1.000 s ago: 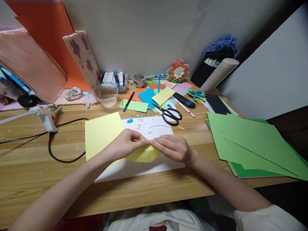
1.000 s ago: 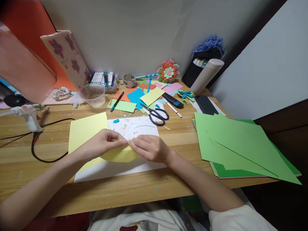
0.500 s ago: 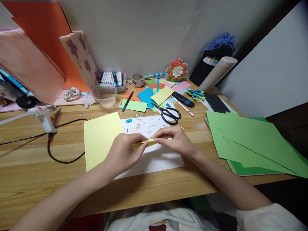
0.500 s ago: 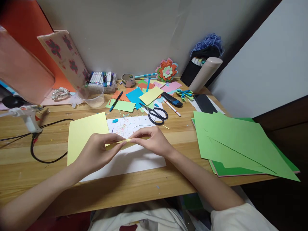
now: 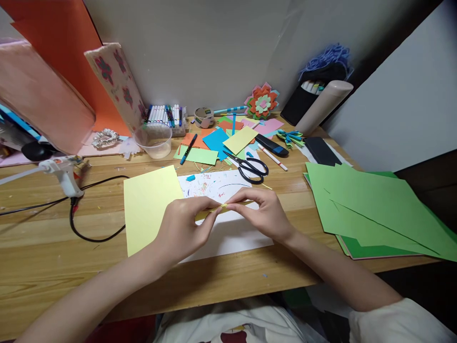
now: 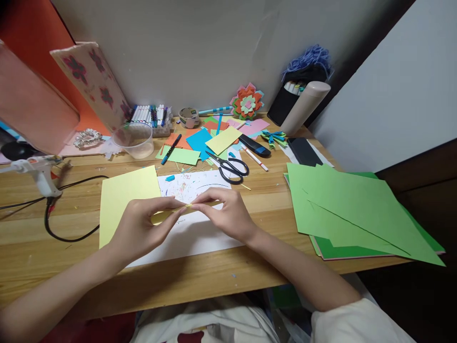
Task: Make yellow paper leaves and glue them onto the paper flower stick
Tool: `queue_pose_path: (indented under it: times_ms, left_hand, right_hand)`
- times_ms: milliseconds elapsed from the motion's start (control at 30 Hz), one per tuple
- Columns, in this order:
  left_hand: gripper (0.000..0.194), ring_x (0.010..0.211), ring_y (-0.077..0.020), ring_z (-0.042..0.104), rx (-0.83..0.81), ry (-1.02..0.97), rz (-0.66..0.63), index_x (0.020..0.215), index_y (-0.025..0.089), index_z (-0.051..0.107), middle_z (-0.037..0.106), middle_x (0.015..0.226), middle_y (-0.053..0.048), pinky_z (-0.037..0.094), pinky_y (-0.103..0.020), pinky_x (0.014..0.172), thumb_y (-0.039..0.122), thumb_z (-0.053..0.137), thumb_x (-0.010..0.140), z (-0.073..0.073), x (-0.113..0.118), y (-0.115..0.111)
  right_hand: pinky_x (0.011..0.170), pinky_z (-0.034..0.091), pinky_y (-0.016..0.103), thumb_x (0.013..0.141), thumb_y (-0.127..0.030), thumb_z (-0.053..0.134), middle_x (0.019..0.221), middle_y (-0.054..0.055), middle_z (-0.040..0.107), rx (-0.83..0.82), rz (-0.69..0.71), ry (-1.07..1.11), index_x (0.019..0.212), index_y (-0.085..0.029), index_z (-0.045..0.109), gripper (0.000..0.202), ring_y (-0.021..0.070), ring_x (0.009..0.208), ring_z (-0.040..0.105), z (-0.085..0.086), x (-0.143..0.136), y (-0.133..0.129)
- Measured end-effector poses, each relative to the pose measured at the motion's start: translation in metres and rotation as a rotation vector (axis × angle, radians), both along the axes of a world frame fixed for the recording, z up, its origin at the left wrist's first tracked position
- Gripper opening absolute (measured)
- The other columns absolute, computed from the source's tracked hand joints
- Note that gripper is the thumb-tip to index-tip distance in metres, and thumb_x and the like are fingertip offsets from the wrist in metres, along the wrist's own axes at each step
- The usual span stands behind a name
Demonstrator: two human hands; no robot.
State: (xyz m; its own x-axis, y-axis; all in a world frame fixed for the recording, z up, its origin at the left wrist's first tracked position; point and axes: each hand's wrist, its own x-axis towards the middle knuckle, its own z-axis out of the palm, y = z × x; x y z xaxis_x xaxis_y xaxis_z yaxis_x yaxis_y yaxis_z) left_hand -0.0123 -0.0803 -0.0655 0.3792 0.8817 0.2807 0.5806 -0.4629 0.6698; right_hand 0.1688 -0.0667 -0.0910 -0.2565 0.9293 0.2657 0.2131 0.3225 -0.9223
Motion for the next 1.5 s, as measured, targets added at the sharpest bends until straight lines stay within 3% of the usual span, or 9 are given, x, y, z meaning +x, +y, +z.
queue_pose_path:
  times_ms: [133,233,367,633,833,1033,1167,1500]
  left_hand:
    - [0.010,0.059,-0.0101,0.062,0.174,-0.069,-0.035,0.079,0.020,0.067,0.070,0.071,0.002,0.048,-0.030,0.086,0.016,0.058,0.075,0.004,0.001,-0.001]
    - [0.010,0.057,-0.0091,0.061,0.242,-0.090,-0.059,0.080,0.020,0.066,0.070,0.070,0.003,0.045,-0.033,0.093,0.014,0.059,0.075,0.006,0.001,0.000]
    - [0.014,0.069,-0.0112,0.064,0.247,0.017,-0.071,0.084,0.022,0.065,0.071,0.079,0.002,0.038,-0.039,0.099,0.014,0.055,0.078,0.006,-0.002,0.002]
    - [0.008,0.061,-0.0107,0.059,0.329,0.118,-0.045,0.078,0.020,0.063,0.069,0.070,0.002,0.045,-0.033,0.085,0.018,0.056,0.078,-0.008,-0.005,0.010]
    - [0.010,0.065,-0.0130,0.057,0.177,0.053,-0.042,0.074,0.019,0.063,0.066,0.067,-0.001,0.045,-0.026,0.065,0.020,0.054,0.079,-0.003,-0.003,0.008]
    - [0.009,0.062,-0.0123,0.055,0.214,0.042,-0.066,0.074,0.019,0.060,0.064,0.065,0.001,0.046,-0.029,0.074,0.017,0.053,0.079,-0.004,-0.001,0.007]
    - [0.008,0.058,-0.0102,0.053,0.281,0.087,-0.095,0.078,0.019,0.058,0.064,0.067,0.002,0.044,-0.033,0.085,0.016,0.052,0.079,-0.006,-0.002,0.007]
    - [0.008,0.062,-0.0107,0.057,0.283,0.089,-0.114,0.079,0.021,0.059,0.066,0.069,0.002,0.043,-0.033,0.088,0.017,0.051,0.080,-0.003,-0.001,0.004]
  right_hand:
    - [0.063,0.049,0.027,0.073,-0.015,0.064,0.070,0.004,0.067,0.258,-0.015,0.006,0.075,-0.017,0.067,0.004,0.0148,0.066,0.061,0.000,0.001,-0.005]
    - [0.064,0.049,0.028,0.073,-0.012,0.064,0.068,0.003,0.066,0.398,-0.015,-0.008,0.077,-0.017,0.066,0.007,0.0146,0.066,0.060,0.000,0.002,-0.005]
    - [0.063,0.049,0.028,0.074,-0.010,0.063,0.070,0.004,0.067,0.499,0.012,-0.061,0.081,-0.017,0.065,0.010,0.0141,0.066,0.060,-0.001,0.002,0.000]
    - [0.060,0.049,0.026,0.075,-0.016,0.065,0.071,0.004,0.069,0.593,0.021,-0.207,0.084,-0.016,0.065,0.009,0.0137,0.065,0.062,-0.008,0.005,0.005]
    - [0.057,0.049,0.024,0.074,-0.018,0.066,0.068,0.003,0.069,0.516,0.020,-0.175,0.079,-0.017,0.066,0.005,0.0128,0.061,0.062,-0.006,0.008,0.006]
    - [0.057,0.048,0.024,0.075,-0.020,0.065,0.067,0.003,0.069,0.472,0.036,-0.173,0.076,-0.017,0.065,0.004,0.0126,0.060,0.061,-0.004,0.008,0.006]
    - [0.062,0.049,0.026,0.076,-0.016,0.063,0.071,0.003,0.069,0.565,0.108,-0.206,0.084,-0.017,0.064,0.007,0.0136,0.066,0.062,-0.004,0.009,0.008]
    - [0.061,0.050,0.025,0.078,-0.013,0.060,0.071,0.003,0.070,0.711,0.104,-0.186,0.088,-0.019,0.064,0.013,0.0135,0.065,0.063,-0.010,0.011,0.008]
